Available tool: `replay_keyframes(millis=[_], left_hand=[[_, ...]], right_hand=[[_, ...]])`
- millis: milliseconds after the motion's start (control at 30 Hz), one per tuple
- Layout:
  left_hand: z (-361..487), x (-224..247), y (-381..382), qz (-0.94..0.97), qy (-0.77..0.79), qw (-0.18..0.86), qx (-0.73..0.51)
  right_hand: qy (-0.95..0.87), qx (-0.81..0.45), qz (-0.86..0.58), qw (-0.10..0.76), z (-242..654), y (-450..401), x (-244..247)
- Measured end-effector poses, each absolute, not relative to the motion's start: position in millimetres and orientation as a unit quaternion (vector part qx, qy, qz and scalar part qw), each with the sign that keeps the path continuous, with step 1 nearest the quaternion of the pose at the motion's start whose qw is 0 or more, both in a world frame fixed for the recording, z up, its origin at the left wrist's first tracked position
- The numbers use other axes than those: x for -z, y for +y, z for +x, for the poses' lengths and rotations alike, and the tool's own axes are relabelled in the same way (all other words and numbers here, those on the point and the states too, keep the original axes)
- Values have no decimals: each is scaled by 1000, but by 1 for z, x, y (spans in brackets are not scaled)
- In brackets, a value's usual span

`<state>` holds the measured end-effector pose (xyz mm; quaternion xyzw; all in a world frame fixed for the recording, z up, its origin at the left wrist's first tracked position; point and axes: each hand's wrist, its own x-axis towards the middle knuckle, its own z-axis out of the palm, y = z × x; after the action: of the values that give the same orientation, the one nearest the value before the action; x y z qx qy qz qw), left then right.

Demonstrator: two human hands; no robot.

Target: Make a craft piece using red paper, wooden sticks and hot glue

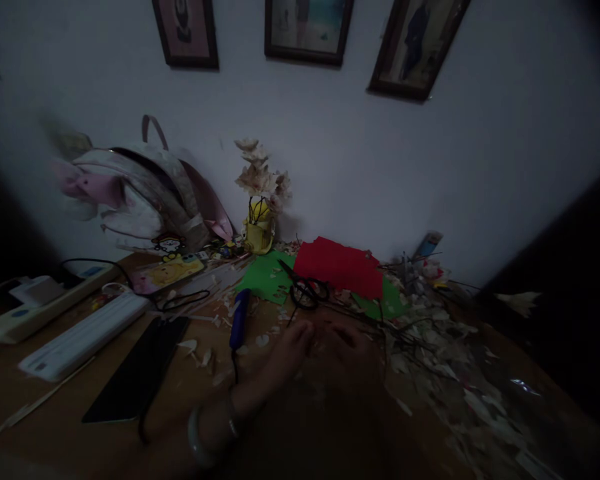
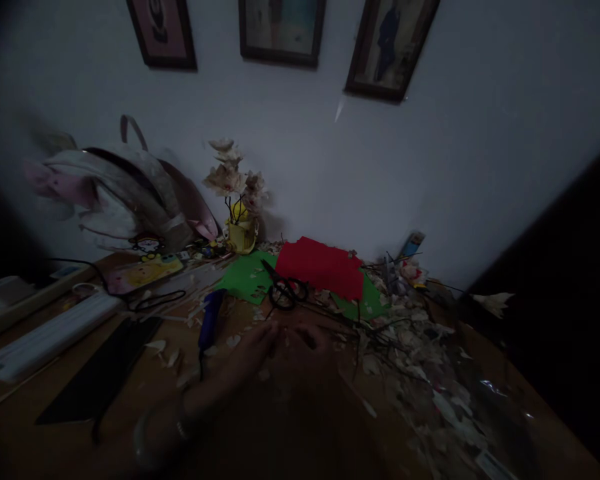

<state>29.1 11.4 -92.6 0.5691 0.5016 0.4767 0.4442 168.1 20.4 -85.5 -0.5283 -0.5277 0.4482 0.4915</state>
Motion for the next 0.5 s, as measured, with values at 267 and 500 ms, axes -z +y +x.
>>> replay_keyframes(millis=[267, 500], left_hand=[[28, 93, 14, 523, 458, 504, -513], [28, 98, 15, 501, 465, 515, -518]], right_hand=[[-499, -510, -503, 487, 167, 23, 89], [-471, -556, -476, 492, 162, 22, 94]])
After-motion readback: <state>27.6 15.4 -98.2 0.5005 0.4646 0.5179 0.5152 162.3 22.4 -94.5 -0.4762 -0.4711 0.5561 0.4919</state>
